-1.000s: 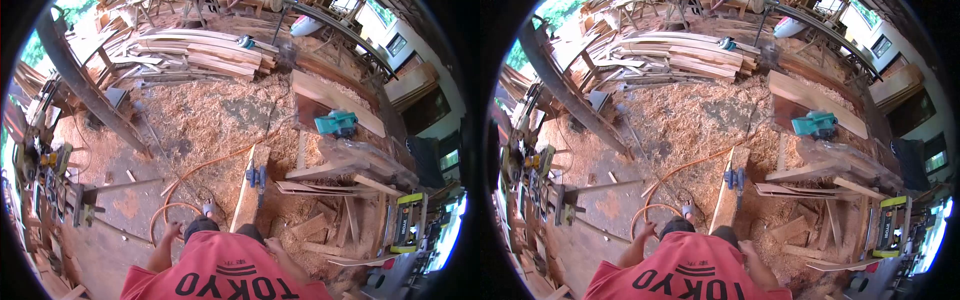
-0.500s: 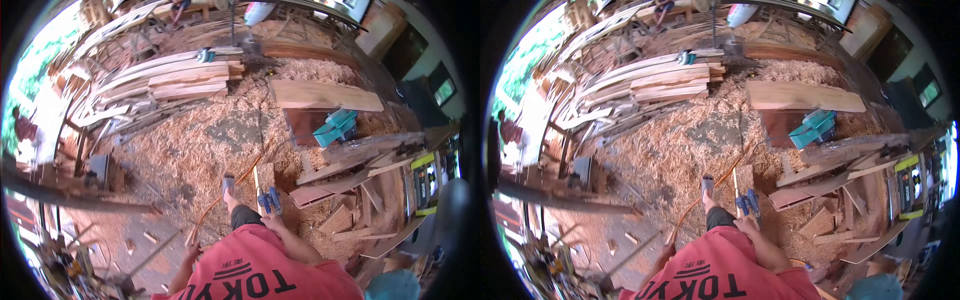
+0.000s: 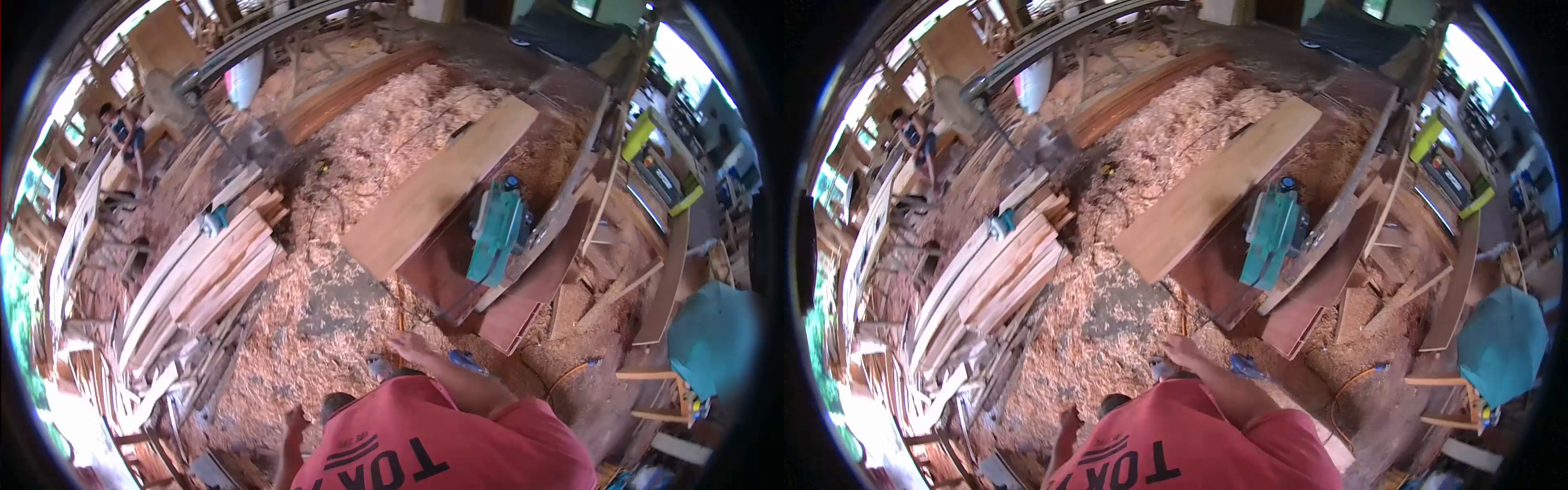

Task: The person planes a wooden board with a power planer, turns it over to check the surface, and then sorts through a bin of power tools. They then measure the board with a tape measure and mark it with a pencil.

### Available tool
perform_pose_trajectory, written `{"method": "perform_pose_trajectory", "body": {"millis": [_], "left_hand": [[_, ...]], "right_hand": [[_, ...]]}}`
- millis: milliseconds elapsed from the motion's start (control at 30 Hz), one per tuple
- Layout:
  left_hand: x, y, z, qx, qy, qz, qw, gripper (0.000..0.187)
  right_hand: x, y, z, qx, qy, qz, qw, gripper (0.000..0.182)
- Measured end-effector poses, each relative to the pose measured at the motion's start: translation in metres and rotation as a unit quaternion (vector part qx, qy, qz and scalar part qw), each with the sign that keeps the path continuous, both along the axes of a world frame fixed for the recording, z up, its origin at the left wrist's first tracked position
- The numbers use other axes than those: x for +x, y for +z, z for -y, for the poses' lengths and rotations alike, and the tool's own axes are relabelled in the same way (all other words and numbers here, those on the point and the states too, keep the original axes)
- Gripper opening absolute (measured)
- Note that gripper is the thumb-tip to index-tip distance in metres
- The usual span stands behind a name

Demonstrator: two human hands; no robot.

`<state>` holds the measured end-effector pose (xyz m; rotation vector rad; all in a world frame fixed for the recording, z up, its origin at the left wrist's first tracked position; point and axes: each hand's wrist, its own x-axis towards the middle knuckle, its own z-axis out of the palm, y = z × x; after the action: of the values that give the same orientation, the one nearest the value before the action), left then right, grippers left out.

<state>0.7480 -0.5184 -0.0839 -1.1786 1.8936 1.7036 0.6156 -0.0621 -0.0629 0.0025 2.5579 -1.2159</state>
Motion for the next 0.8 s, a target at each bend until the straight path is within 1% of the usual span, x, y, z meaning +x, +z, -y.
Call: {"method": "perform_pose_trajectory", "body": {"millis": [33,67,100,133,167,200,233,267,300,333,367,400,433,467,500,533,567,600,633,667,700,733,767,800], "left_hand": [[-0.045,0.032,0.000,-0.040,-0.099,-0.017,0.994,0.040],[-0.096,0.060,-0.012,-0.029,-0.101,-0.028,0.994,0.040],[-0.143,0.066,-0.018,-0.024,-0.153,-0.041,0.987,0.042],[-0.189,0.067,-0.029,-0.030,-0.209,-0.069,0.975,0.044],[-0.231,0.093,-0.059,-0.014,-0.233,-0.070,0.970,0.045],[-0.275,0.084,-0.071,-0.049,-0.292,-0.071,0.953,0.049],[-0.313,0.092,-0.093,-0.028,-0.359,-0.103,0.927,0.053],[-0.348,0.096,-0.120,-0.032,-0.356,-0.116,0.927,0.056],[-0.381,0.094,-0.149,-0.034,-0.355,-0.127,0.926,0.059],[-0.409,0.094,-0.169,-0.036,-0.354,-0.139,0.924,0.064],[-0.435,0.097,-0.182,-0.033,-0.391,-0.122,0.911,0.066],[-0.463,0.102,-0.197,-0.028,-0.435,-0.106,0.894,0.069],[-0.489,0.107,-0.224,-0.020,-0.492,-0.090,0.866,0.072],[-0.499,0.125,-0.244,0.039,-0.505,-0.062,0.860,0.073],[-0.506,0.141,-0.254,0.092,-0.535,-0.021,0.840,0.073],[-0.529,0.133,-0.262,0.048,-0.605,0.058,0.793,0.074],[-0.537,0.137,-0.271,0.162,-0.628,0.077,0.758,0.073],[-0.546,0.134,-0.279,0.164,-0.612,0.100,0.767,0.069],[-0.540,0.143,-0.287,0.254,-0.583,0.110,0.764,0.057],[-0.531,0.148,-0.296,0.259,-0.593,0.120,0.753,0.056],[-0.522,0.145,-0.312,0.232,-0.626,0.129,0.733,0.056],[-0.508,0.144,-0.325,0.209,-0.656,0.135,0.713,0.055],[-0.498,0.142,-0.336,0.195,-0.685,0.142,0.688,0.054],[-0.488,0.139,-0.346,0.184,-0.710,0.146,0.664,0.054]], "right_hand": [[-0.014,0.030,0.003,-0.039,-0.034,-0.029,0.998,0.040],[-0.019,0.036,0.002,-0.096,-0.074,-0.009,0.993,0.036],[-0.023,0.040,0.004,-0.154,-0.110,0.008,0.982,0.033],[-0.022,0.040,-0.003,-0.104,-0.113,-0.017,0.988,0.031],[-0.021,0.034,-0.011,-0.051,-0.117,-0.039,0.991,0.030],[-0.019,0.029,-0.019,0.002,-0.123,-0.060,0.991,0.029],[0.005,-0.003,-0.022,0.014,-0.200,-0.029,0.979,0.031],[0.029,-0.035,-0.025,0.020,-0.279,0.000,0.960,0.034],[0.054,-0.049,-0.025,-0.042,-0.417,0.114,0.901,0.036],[0.083,-0.062,-0.028,-0.076,-0.500,0.180,0.844,0.033],[0.110,-0.056,-0.034,-0.113,-0.531,0.253,0.800,0.030],[0.143,-0.064,-0.019,-0.298,-0.658,0.134,0.679,0.035],[0.183,-0.098,-0.013,-0.126,-0.661,0.203,0.711,0.039],[0.214,-0.125,0.004,0.031,-0.666,0.235,0.707,0.039],[0.220,-0.092,0.037,0.075,-0.688,0.193,0.695,0.038],[0.215,-0.080,0.062,0.086,-0.684,0.241,0.684,0.037],[0.209,-0.063,0.086,0.095,-0.675,0.289,0.672,0.038],[0.203,-0.041,0.112,0.102,-0.664,0.338,0.660,0.040],[0.176,-0.020,0.123,0.027,-0.722,0.350,0.596,0.042],[0.148,0.003,0.136,-0.038,-0.776,0.357,0.519,0.047],[0.121,0.053,0.144,-0.144,-0.775,0.322,0.525,0.050],[0.090,0.080,0.159,-0.144,-0.805,0.280,0.502,0.051],[0.069,0.092,0.174,-0.140,-0.828,0.240,0.486,0.053],[0.055,0.083,0.198,-0.128,-0.850,0.185,0.477,0.052]]}}
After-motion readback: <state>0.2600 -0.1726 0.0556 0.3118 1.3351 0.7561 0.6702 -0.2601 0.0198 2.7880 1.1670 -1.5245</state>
